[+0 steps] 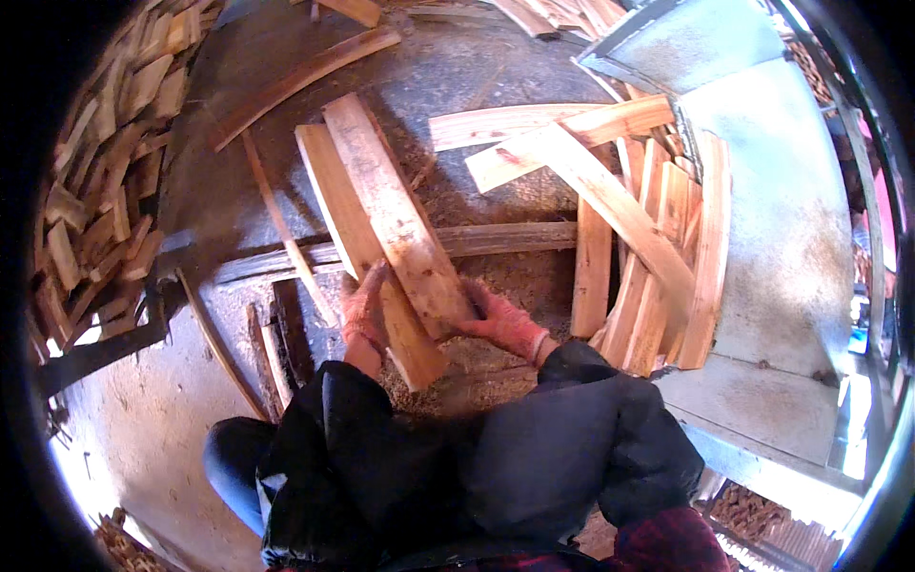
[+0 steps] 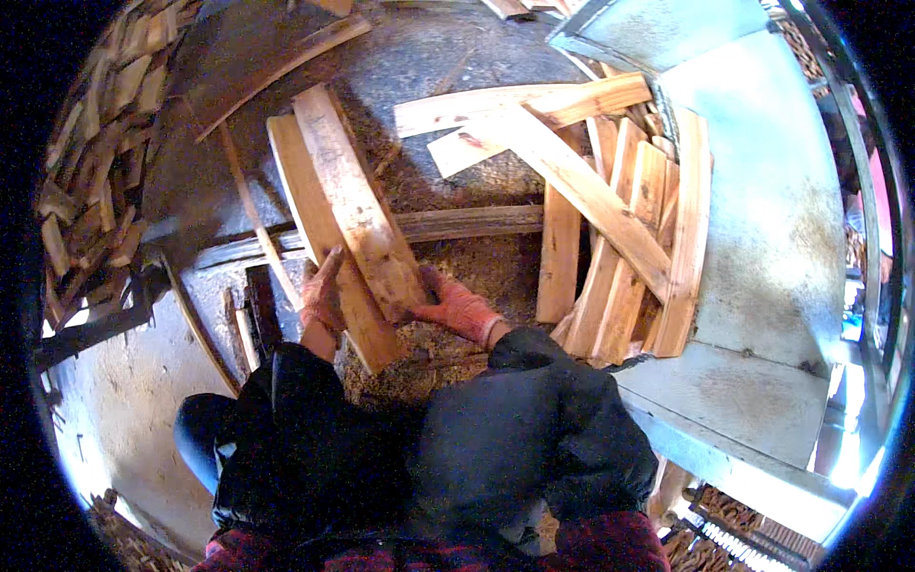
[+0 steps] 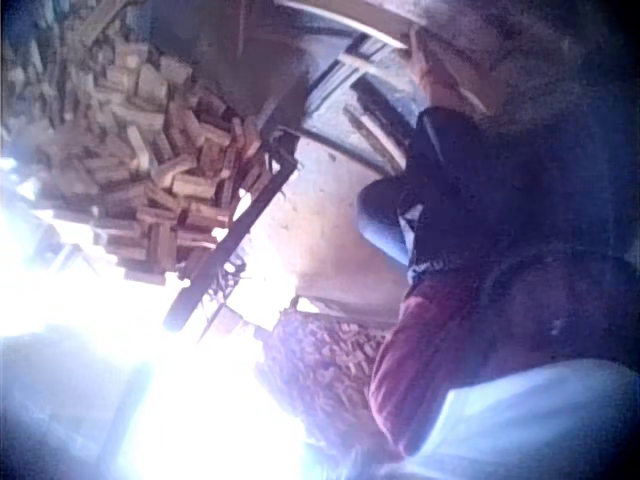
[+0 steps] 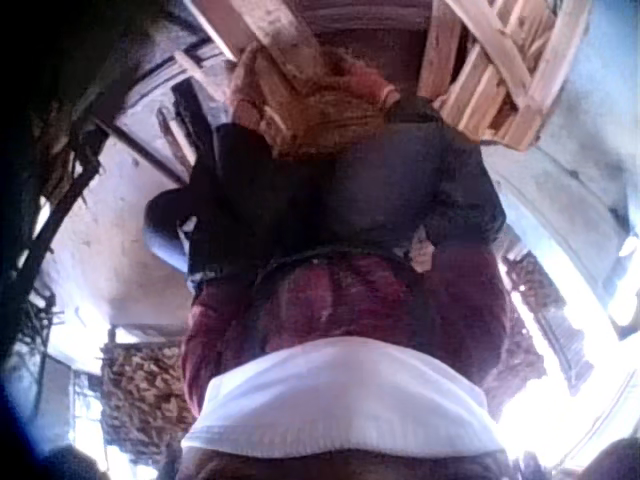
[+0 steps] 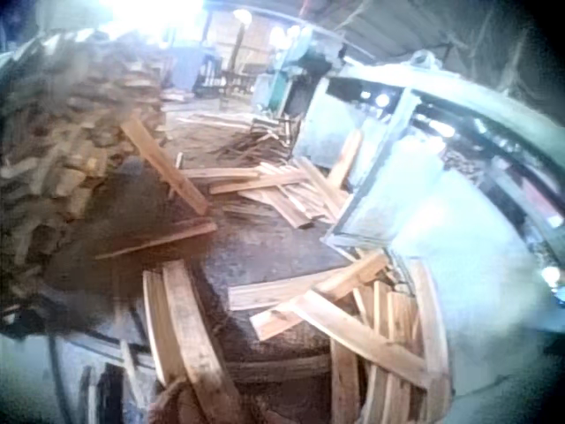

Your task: The person gathers loose wooden planks from a pile on the floor, aligns them into neat bundles, and stacks them onto a larger pile of processed wood. The person wears gloves and works in a repetitive cycle of gathering, aligning, and stacking.

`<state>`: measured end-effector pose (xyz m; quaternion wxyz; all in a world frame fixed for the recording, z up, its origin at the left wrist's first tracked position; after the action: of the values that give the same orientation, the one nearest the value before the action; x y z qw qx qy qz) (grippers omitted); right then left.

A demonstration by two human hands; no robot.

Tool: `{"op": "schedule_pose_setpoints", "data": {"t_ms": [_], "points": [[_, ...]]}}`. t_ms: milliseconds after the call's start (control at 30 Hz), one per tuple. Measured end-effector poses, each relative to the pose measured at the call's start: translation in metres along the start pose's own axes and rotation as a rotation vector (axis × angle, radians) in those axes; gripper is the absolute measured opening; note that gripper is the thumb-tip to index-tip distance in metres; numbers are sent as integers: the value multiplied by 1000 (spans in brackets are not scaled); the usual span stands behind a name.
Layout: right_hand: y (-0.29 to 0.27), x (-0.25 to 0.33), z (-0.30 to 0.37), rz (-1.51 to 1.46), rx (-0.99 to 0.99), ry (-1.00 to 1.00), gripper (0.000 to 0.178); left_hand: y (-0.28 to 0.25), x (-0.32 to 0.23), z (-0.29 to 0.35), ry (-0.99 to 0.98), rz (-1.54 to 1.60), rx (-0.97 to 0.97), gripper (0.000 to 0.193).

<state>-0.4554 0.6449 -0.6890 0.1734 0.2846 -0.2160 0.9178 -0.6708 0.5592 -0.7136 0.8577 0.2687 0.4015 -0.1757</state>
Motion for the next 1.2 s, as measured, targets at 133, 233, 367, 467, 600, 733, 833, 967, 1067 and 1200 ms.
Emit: {"op": "schedule_pose_setpoints", "data": {"t_ms": [133, 233, 367, 467, 600, 733, 833, 967, 1067, 1200], "points": [[-12, -28, -12, 68, 1, -9, 90, 36, 5, -8, 260, -378, 195, 80], [-53, -5, 9, 531, -671, -332, 78, 39, 17, -3, 478, -821, 155, 109], [-168, -39, 33, 816, -1160, 302, 102, 45, 13, 3, 375, -963, 127, 119], [-233, -80, 39, 760, -1023, 440, 109, 12, 33, -9, 377, -237, 156, 109], [-261, -105, 49, 893, -1018, 463, 97, 15, 9, 6, 341, -117, 195, 91], [-267, -74, 45, 883, -988, 455, 70, -9, 11, 5, 74, 54, 17, 79], [-261, -40, 53, 812, -1054, 201, 44, -13, 20, -3, 32, 72, -11, 75], [-185, 66, 46, 592, -865, -105, 40, -4, 15, 5, 53, 169, 31, 72], [-128, 102, -7, 470, -602, -198, 47, 0, 12, 7, 87, 165, 36, 68], [-95, 79, -43, 418, -507, -227, 71, 3, 5, 12, 31, 73, 4, 64]]}}
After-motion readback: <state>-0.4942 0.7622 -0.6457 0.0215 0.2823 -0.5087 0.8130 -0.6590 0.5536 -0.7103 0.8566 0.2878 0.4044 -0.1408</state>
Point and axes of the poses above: each hand's wrist, its own z-axis away from the middle knuckle, its own y-axis out of the palm, x = y × z, the point moved 1 cm from there along -z, towards the middle knuckle, and after that the axes turned 14 degrees about y, right-handed, at the moved point
